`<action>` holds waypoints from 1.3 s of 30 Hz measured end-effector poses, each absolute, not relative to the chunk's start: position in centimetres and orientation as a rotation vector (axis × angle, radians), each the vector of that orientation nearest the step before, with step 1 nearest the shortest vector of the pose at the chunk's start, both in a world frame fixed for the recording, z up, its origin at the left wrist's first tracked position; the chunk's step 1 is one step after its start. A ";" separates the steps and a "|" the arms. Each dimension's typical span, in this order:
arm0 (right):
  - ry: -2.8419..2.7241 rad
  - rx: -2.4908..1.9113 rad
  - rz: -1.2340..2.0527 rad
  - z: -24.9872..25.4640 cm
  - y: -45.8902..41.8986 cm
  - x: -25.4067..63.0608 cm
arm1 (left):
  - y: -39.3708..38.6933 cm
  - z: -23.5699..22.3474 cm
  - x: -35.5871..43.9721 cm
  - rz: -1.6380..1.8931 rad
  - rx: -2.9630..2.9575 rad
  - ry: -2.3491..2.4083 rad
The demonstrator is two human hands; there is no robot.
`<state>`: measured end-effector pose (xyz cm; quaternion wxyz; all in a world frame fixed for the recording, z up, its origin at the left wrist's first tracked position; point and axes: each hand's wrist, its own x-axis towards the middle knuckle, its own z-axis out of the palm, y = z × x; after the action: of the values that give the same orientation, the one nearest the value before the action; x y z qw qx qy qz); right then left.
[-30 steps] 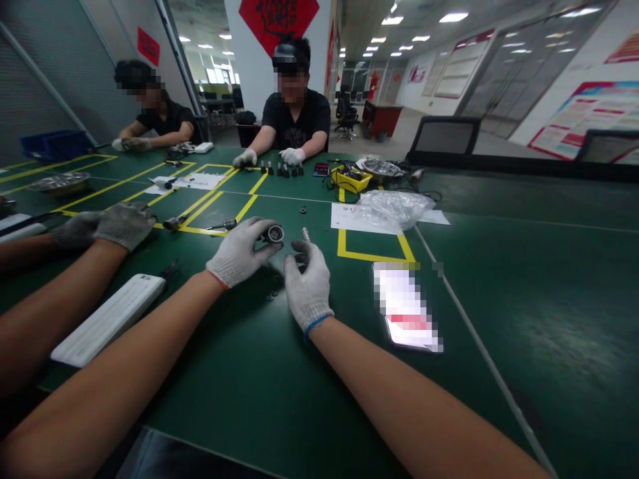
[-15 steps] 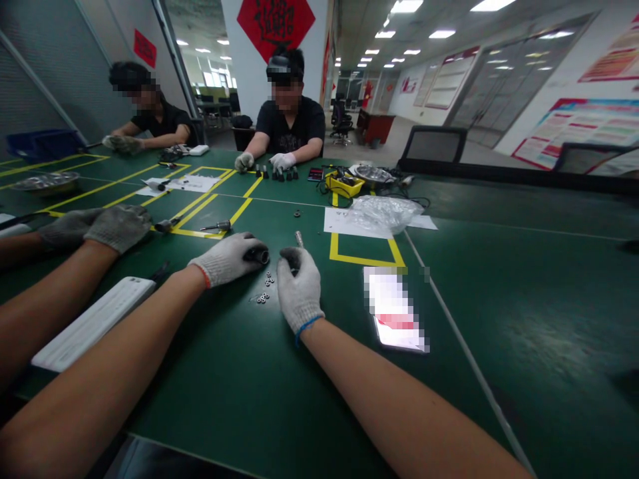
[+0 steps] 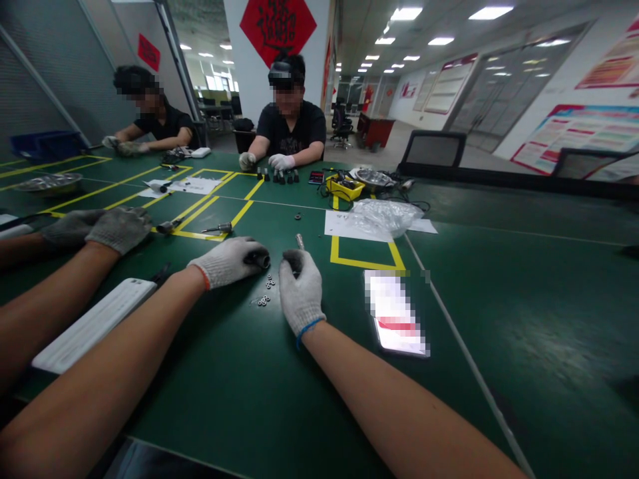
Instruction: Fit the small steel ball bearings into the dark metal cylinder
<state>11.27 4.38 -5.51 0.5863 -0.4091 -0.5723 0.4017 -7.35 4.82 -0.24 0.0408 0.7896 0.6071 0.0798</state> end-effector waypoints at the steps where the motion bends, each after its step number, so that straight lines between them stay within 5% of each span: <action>1: -1.337 -0.953 0.936 -5.5 4.4 11.3 | 4.9 -0.3 -7.4 0.245 2.422 1.856; 32: -1.361 -0.972 0.911 -5.0 3.7 10.9 | 10.4 1.2 -6.6 -0.175 2.422 2.032; 39: -1.343 -0.969 0.923 -5.2 3.8 10.6 | 12.0 1.0 -5.8 0.093 2.344 2.399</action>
<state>10.62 3.75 -5.16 0.5834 -0.4152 -0.5752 0.3956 -5.85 12.02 1.00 -0.1067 0.6947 0.7108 0.0276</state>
